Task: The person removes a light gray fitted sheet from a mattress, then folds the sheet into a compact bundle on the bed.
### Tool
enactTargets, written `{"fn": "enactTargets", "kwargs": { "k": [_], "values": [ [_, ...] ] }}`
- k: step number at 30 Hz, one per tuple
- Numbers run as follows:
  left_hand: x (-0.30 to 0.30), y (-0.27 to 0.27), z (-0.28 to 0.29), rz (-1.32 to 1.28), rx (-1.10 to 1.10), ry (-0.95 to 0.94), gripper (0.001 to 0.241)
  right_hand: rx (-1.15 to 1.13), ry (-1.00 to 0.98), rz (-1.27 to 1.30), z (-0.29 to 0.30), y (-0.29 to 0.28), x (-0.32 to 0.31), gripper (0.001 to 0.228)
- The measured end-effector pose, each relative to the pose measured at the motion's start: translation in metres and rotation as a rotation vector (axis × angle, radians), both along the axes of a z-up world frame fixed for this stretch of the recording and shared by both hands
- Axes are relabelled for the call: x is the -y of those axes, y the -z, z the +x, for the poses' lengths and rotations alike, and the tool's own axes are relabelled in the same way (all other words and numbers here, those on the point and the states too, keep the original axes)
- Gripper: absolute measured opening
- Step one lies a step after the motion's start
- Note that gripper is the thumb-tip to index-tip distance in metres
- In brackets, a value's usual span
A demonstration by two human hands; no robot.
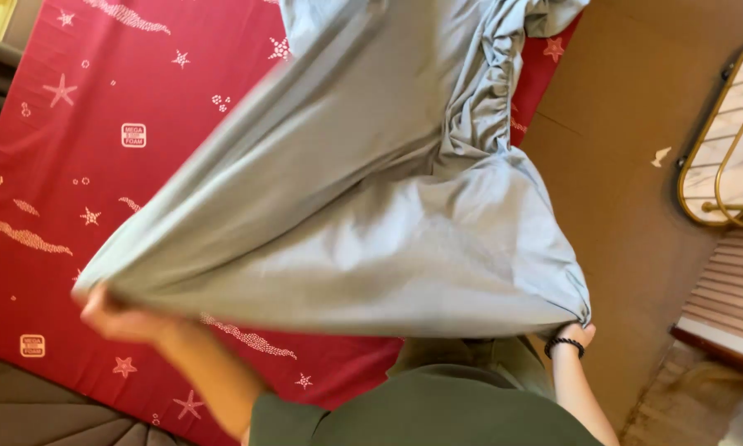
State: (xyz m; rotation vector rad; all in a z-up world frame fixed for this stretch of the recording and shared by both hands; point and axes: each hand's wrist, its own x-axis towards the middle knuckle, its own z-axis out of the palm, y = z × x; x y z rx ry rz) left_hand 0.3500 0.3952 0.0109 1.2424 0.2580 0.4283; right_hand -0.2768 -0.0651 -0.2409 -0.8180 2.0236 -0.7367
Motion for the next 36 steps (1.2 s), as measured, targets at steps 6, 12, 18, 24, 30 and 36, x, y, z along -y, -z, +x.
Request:
{"fn": "enactTargets", "kwargs": {
  "k": [6, 12, 18, 24, 30, 36],
  "values": [
    [-0.178, 0.249, -0.037, 0.256, -0.359, -0.206, 0.044, -0.112, 0.081, 0.135, -0.055, 0.07, -0.012, 0.039],
    [0.01, 0.248, -0.131, -0.066, -1.175, 0.292, 0.065, 0.007, 0.094, -0.005, -0.027, 0.049, -0.001, 0.043],
    [0.009, 0.155, -0.012, -0.022, -0.691, 0.448, 0.046, 0.258, -0.245, -0.072, -0.042, 0.011, 0.041, 0.036],
    [0.016, 0.003, -0.089, -0.037, -0.315, 0.431, 0.064, 0.135, 0.072, -0.305, -0.075, -0.03, 0.013, 0.034],
    [-0.035, 0.267, -0.064, -0.22, -0.697, 0.52, 0.046, -0.104, -0.058, 0.183, -0.163, 0.094, -0.007, 0.029],
    [-0.058, 0.161, -0.029, 0.162, -0.616, 0.405, 0.03, -0.217, -0.179, 0.304, -0.12, 0.096, 0.06, 0.031]
  ]
}}
